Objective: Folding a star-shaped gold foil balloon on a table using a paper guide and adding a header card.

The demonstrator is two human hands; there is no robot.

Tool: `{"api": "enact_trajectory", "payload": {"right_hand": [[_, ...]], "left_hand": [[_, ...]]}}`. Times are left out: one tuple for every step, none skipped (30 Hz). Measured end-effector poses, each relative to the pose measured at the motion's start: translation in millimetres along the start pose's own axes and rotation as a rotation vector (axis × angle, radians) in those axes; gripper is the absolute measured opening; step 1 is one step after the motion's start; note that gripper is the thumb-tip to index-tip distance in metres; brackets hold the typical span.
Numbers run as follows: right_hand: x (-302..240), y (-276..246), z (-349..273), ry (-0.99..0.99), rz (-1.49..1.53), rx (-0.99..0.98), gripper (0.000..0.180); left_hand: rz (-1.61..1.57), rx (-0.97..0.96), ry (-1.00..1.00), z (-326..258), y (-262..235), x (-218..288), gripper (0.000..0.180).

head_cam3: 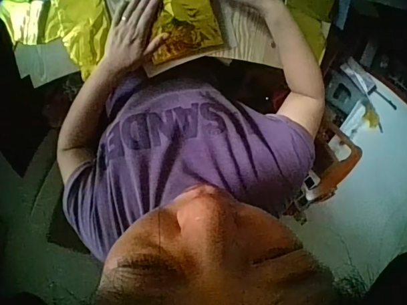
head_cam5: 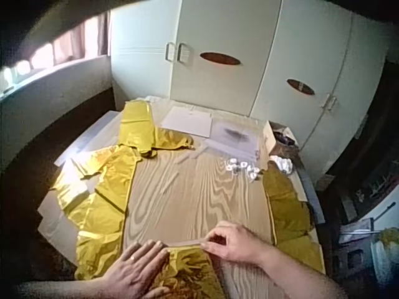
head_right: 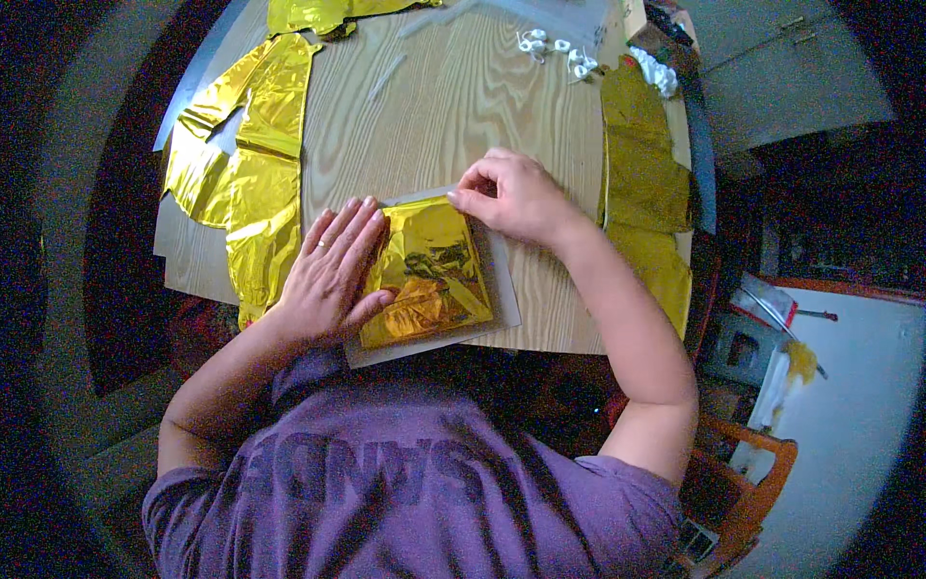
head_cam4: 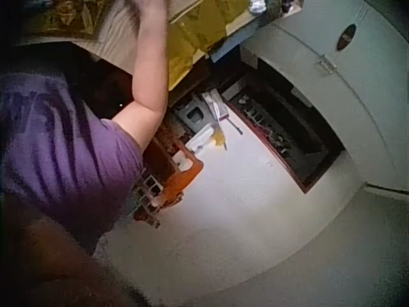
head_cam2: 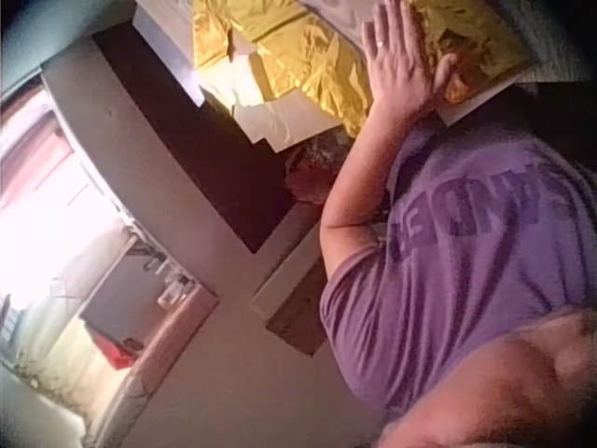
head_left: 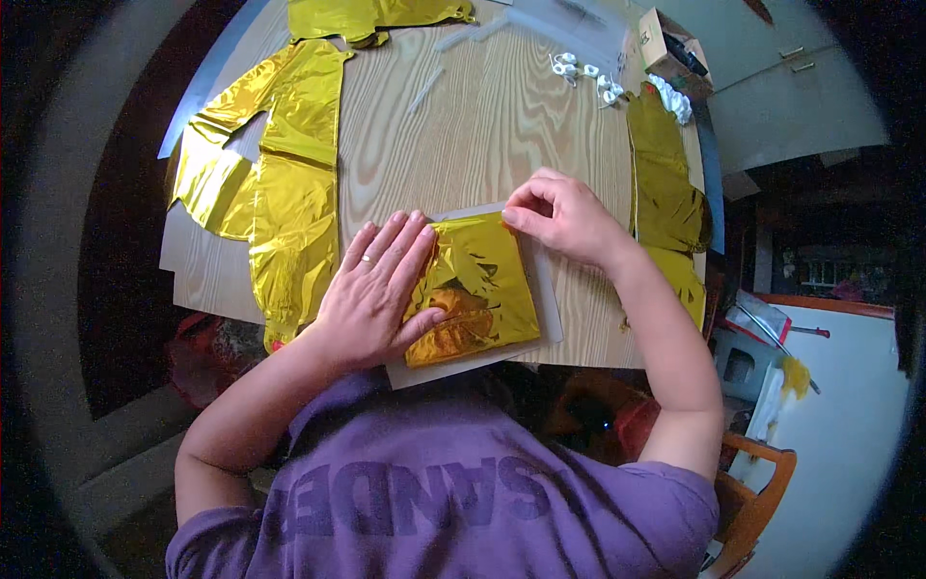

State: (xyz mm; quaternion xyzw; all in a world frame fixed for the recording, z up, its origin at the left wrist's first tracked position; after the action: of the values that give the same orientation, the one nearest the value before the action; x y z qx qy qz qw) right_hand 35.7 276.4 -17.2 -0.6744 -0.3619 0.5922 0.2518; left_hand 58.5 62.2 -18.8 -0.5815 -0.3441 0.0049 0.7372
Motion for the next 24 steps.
{"api": "enact_trajectory", "payload": {"right_hand": [[0.2, 1.2, 0.8, 0.0, -0.028, -0.019, 0.021], [0.3, 2.4, 1.4, 0.0, -0.056, -0.037, 0.021], [1.3, 2.9, 2.1, 0.013, -0.06, -0.047, 0.021], [2.3, 3.3, 2.7, 0.025, -0.065, -0.056, 0.02], [3.2, 3.9, 3.1, 0.037, -0.069, -0.065, 0.02], [3.4, 3.9, 3.4, 0.039, -0.074, -0.066, 0.02], [3.8, 3.9, 3.6, 0.042, -0.078, -0.066, 0.02], [4.1, 3.9, 3.9, 0.044, -0.082, -0.066, 0.02], [4.8, 4.2, 3.8, 0.054, -0.073, -0.07, 0.02], [5.5, 4.5, 3.8, 0.065, -0.063, -0.073, 0.02], [6.2, 4.9, 3.8, 0.076, -0.054, -0.077, 0.019], [6.3, 4.7, 4.0, 0.074, -0.052, -0.077, 0.019], [6.5, 4.4, 4.3, 0.072, -0.05, -0.077, 0.019], [6.5, 4.3, 4.4, 0.071, -0.049, -0.077, 0.019], [7.7, 4.8, 4.3, 0.09, -0.056, -0.083, 0.019], [8.2, 5.4, 4.4, 0.109, -0.062, -0.089, 0.019], [9.1, 6.1, 4.3, 0.129, -0.069, -0.095, 0.02], [7.7, 5.5, 4.4, 0.106, -0.081, -0.067, 0.02], [7.0, 5.9, 3.6, 0.082, -0.094, -0.04, 0.02], [5.1, 5.7, 2.5, 0.059, -0.106, -0.012, 0.02], [5.6, 6.7, 1.4, 0.113, -0.076, -0.022, 0.02], [3.2, 7.1, 0.2, 0.166, -0.045, -0.033, 0.019], [3.4, 8.6, -1.3, 0.22, -0.014, -0.043, 0.019], [2.2, 7.9, -2.0, 0.219, -0.004, -0.024, 0.019]], "left_hand": [[0.001, 0.002, 0.002, 0.3, -0.4, 0.4, 0.085], [0.003, 0.004, 0.004, 0.4, -0.4, 0.8, 0.085], [0.006, 0.006, 0.005, 0.4, 0.0, 0.7, 0.085], [0.008, 0.008, 0.005, 0.3, 0.1, 0.8, 0.085], [0.007, 0.006, 0.002, 0.5, -0.1, 0.9, 0.085], [0.004, 0.005, -0.001, 0.6, -0.2, 0.9, 0.085], [0.002, 0.003, -0.005, 0.5, -0.1, 0.7, 0.085], [0.002, 0.005, -0.006, 0.2, -0.3, 0.5, 0.085], [0.002, 0.006, -0.005, 0.2, -0.4, 0.6, 0.085], [0.001, 0.007, -0.004, 0.1, -0.4, 0.7, 0.085], [0.003, 0.006, -0.002, -0.1, -0.1, 0.6, 0.084], [0.006, 0.006, -0.001, -0.3, 0.2, 0.5, 0.084], [0.008, 0.005, 0.001, -0.4, 0.4, 0.4, 0.084], [0.007, 0.005, 0.001, -0.4, 0.4, 0.5, 0.084], [0.005, 0.004, 0.001, -0.3, 0.3, 0.5, 0.084], [0.004, 0.003, 0.001, -0.2, 0.3, 0.5, 0.084], [0.004, 0.001, 0.001, -0.1, 0.5, 0.5, 0.084], [0.004, -0.001, 0.001, -0.1, 0.6, 0.2, 0.084], [0.005, -0.003, 0.002, -0.1, 0.7, 0.1, 0.084], [-0.011, 0.001, -0.002, -0.1, 0.0, -0.3, 0.083], [-0.028, 0.007, -0.006, -0.1, -0.8, -0.8, 0.083], [-0.045, 0.011, -0.009, 0.0, -1.6, -1.2, 0.083], [-0.055, 0.013, -0.013, 0.0, -2.0, -1.6, 0.082], [-0.065, 0.015, -0.016, 0.2, -2.5, -1.9, 0.082]]}}
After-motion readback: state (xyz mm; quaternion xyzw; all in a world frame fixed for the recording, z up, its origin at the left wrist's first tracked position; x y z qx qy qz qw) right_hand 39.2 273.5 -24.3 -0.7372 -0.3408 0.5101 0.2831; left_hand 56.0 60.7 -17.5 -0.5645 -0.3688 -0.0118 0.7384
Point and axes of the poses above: each hand's wrist, its own z-axis towards the middle knuckle, its own y-axis out of the palm, x = y × z, the point moved 9 cm from there along z, towards the middle knuckle, and after that the axes turned 13 degrees about -z, right-handed, at the moved point
